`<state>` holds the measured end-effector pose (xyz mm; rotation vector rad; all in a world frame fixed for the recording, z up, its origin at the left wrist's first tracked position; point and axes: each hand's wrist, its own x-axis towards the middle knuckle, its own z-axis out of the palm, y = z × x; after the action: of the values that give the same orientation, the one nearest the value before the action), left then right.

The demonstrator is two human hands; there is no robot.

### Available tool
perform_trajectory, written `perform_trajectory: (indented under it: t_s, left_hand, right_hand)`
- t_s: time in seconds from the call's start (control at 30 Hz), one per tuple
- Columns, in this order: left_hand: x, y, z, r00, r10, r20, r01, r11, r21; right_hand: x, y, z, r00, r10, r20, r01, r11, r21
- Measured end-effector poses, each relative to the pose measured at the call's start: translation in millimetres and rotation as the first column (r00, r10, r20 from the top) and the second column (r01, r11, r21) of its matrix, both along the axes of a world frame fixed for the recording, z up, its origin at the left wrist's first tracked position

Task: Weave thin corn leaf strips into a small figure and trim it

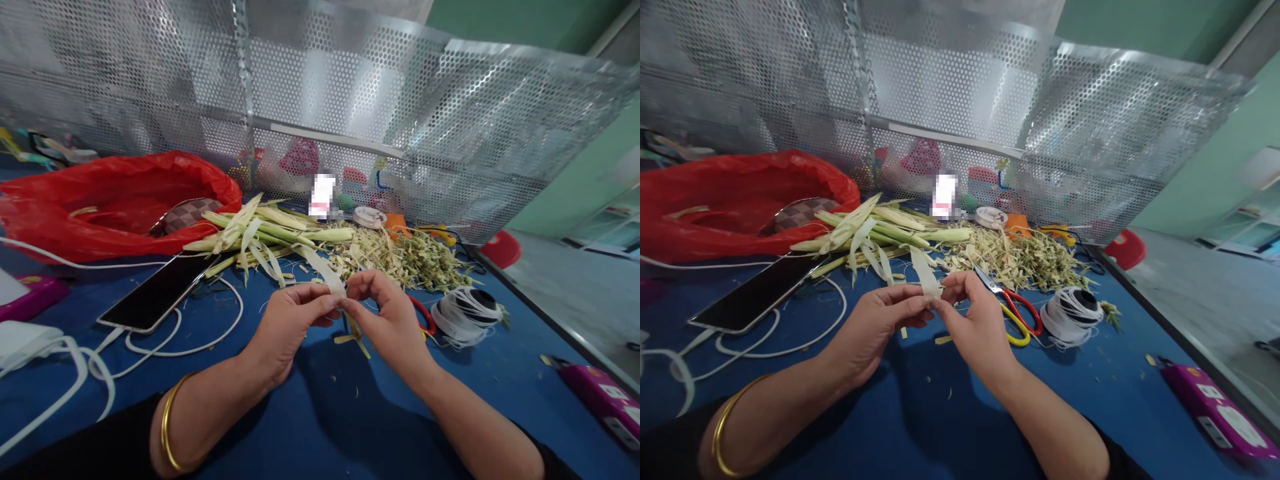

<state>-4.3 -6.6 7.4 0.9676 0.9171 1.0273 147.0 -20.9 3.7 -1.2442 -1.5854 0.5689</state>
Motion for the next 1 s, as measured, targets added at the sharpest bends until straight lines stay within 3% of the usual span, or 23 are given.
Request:
perform_trajectory:
  t_s: [0.33,0.63,0.8,0.9,1.0]
  left_hand:
    - [1.3,1.0,0.4,0.995,0.008,-0.099,0.000,0.996,0.086]
    - [1.0,-0.3,2.9,0.987,0.032,-0.158,-0.008,0.988,0.154]
    - [0.4,4.6,-1.6,0.995,-0.011,-0.103,0.018,0.998,0.064]
    - [-1.1,6.9,-2.5,0.999,-0.028,-0.046,0.028,1.000,0.008]
    - [-2.9,7.2,-1.1,1.000,-0.017,-0.019,0.016,0.999,-0.042]
  right_hand:
    - [-0.4,3.7,2.9,0.947,0.012,-0.321,-0.072,0.982,-0.177]
    - [-2.4,-0.8,5.1,0.939,-0.032,-0.343,-0.045,0.976,-0.214]
    - [-1.9,1.1,3.5,0.895,0.003,-0.446,-0.142,0.950,-0.278]
    - [1.7,1.9,3.5,0.930,0.053,-0.364,-0.122,0.978,-0.168]
    - [6.5,1.4,5.0,0.994,0.098,-0.046,-0.091,0.987,0.135]
